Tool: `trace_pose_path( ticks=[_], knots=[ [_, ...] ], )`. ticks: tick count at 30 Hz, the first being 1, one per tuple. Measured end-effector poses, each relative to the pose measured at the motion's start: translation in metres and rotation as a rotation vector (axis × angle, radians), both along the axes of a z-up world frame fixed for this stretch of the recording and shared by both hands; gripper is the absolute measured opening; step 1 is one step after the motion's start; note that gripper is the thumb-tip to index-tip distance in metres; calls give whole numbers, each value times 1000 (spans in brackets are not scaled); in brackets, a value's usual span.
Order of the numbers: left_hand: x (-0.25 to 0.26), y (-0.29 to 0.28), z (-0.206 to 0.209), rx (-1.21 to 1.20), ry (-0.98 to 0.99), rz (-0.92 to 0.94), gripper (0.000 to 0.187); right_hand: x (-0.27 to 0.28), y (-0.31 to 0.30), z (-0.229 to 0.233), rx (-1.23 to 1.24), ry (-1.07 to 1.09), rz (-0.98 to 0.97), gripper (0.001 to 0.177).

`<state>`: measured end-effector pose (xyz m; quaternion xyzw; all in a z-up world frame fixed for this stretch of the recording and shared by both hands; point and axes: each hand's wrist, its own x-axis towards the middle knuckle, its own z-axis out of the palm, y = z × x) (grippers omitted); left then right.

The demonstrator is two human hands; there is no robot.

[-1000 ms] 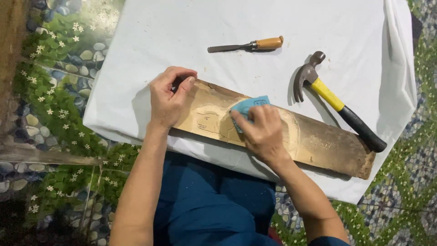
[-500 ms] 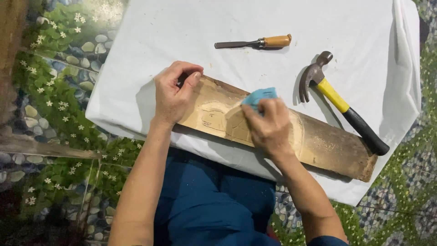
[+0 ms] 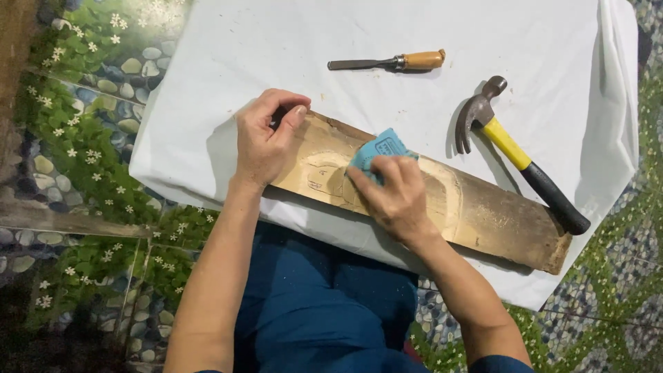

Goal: Sanding a wooden turtle carving to smooth the surface after using a hammer and chisel.

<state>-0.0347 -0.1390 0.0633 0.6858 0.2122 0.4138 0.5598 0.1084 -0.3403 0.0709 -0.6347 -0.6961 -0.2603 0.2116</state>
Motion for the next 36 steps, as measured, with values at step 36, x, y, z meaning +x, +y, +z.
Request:
trace_pose_path(
  ticks=[36],
  knots=[
    [0, -1, -2, -17, 0, 19, 10, 8, -4, 0, -13, 39, -58, 8]
  ],
)
